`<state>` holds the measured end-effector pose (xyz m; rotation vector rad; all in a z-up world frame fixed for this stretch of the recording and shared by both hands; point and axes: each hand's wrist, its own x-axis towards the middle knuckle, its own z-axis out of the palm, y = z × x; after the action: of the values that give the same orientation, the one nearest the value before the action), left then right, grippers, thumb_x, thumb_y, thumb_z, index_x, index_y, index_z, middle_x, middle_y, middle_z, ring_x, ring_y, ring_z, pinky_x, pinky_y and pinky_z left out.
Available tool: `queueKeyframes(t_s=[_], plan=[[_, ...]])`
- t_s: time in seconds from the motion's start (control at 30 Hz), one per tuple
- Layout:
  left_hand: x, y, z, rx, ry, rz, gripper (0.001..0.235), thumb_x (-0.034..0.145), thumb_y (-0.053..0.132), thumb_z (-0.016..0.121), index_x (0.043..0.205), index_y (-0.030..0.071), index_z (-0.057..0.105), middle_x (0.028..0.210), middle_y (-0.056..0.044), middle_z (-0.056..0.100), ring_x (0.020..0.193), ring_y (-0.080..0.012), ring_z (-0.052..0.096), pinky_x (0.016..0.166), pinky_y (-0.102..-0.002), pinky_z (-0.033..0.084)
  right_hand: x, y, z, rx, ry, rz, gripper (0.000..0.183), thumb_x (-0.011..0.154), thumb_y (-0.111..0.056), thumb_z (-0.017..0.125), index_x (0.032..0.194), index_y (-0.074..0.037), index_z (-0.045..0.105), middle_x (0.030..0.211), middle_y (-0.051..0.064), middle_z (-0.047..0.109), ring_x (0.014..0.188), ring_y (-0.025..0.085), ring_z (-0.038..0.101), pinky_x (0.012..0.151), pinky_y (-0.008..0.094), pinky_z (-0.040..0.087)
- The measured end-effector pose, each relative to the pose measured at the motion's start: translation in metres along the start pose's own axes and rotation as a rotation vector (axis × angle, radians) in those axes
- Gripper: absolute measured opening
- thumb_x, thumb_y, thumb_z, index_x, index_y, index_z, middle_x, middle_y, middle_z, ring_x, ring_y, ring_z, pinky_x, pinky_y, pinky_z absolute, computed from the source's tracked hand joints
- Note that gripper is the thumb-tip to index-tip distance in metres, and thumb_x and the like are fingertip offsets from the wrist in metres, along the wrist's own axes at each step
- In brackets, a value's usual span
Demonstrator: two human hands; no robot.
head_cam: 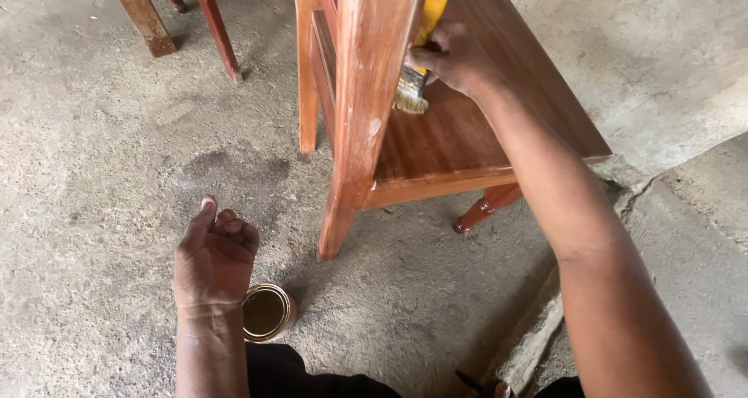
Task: The person applies a dark wood finish to a wooden chair using a paintbrush. They repeatedly dip the brush into a can and coat the chair's legs, seat, and backrest, working systematically around the piece.
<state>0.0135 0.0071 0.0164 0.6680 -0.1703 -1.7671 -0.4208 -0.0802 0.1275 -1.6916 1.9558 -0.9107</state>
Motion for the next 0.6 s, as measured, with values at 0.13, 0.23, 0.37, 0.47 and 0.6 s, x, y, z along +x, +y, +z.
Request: queueKeyframes(t_s=[0.13, 0.23, 0.37, 0.47, 0.6], plan=[[0.003, -0.003, -0.001, -0.001, 0.005, -0.003, 0.007, 0.101, 0.017, 0.067, 0.096, 0.012, 0.063, 0.081, 0.000, 0.066, 0.074, -0.0111, 0.063, 0.078, -0.032, 0.057, 0.020, 0.010, 0.021, -0.095, 0.186, -0.377, 0.021, 0.097, -0.019, 0.076, 0.111, -0.003, 0.073, 0.104, 0.014, 0.076, 0.087, 0.015, 0.075, 0.072, 0.028, 0.061], [0.000, -0.004, 0.001, -0.009, 0.015, -0.017, 0.010, 0.101, 0.017, 0.068, 0.095, 0.012, 0.063, 0.081, -0.001, 0.066, 0.074, -0.0115, 0.064, 0.078, -0.032, 0.057, 0.018, 0.024, 0.037, -0.338, 0.226, -0.254, 0.014, 0.105, -0.011, 0.063, 0.098, -0.006, 0.074, 0.092, 0.009, 0.076, 0.066, 0.015, 0.069, 0.056, 0.028, 0.063], [-0.018, 0.005, 0.001, 0.018, 0.049, -0.015, 0.008, 0.099, 0.018, 0.067, 0.094, 0.013, 0.063, 0.079, 0.000, 0.066, 0.074, -0.0125, 0.064, 0.078, -0.032, 0.058, -0.060, 0.002, 0.019, -0.191, 0.286, -0.599, 0.012, 0.105, -0.018, 0.071, 0.104, -0.005, 0.073, 0.096, 0.008, 0.075, 0.070, 0.008, 0.069, 0.055, 0.026, 0.062], [-0.022, 0.020, -0.001, 0.203, -0.115, 0.202, 0.009, 0.102, 0.017, 0.070, 0.097, 0.014, 0.063, 0.084, 0.001, 0.065, 0.075, -0.0107, 0.061, 0.075, -0.029, 0.054, -0.122, 0.002, -0.002, -0.263, 0.152, -0.547, 0.011, 0.103, -0.016, 0.072, 0.105, -0.005, 0.073, 0.089, 0.006, 0.073, 0.062, 0.012, 0.062, 0.048, 0.030, 0.051], [-0.026, 0.038, -0.025, 0.743, -0.067, 0.566, 0.016, 0.105, 0.021, 0.070, 0.112, 0.012, 0.059, 0.087, -0.002, 0.064, 0.073, -0.0116, 0.058, 0.069, -0.028, 0.053, -0.181, -0.013, -0.039, -0.245, -0.012, -0.506, 0.013, 0.096, -0.015, 0.074, 0.108, -0.011, 0.074, 0.095, 0.006, 0.074, 0.075, 0.011, 0.066, 0.060, 0.026, 0.058]])
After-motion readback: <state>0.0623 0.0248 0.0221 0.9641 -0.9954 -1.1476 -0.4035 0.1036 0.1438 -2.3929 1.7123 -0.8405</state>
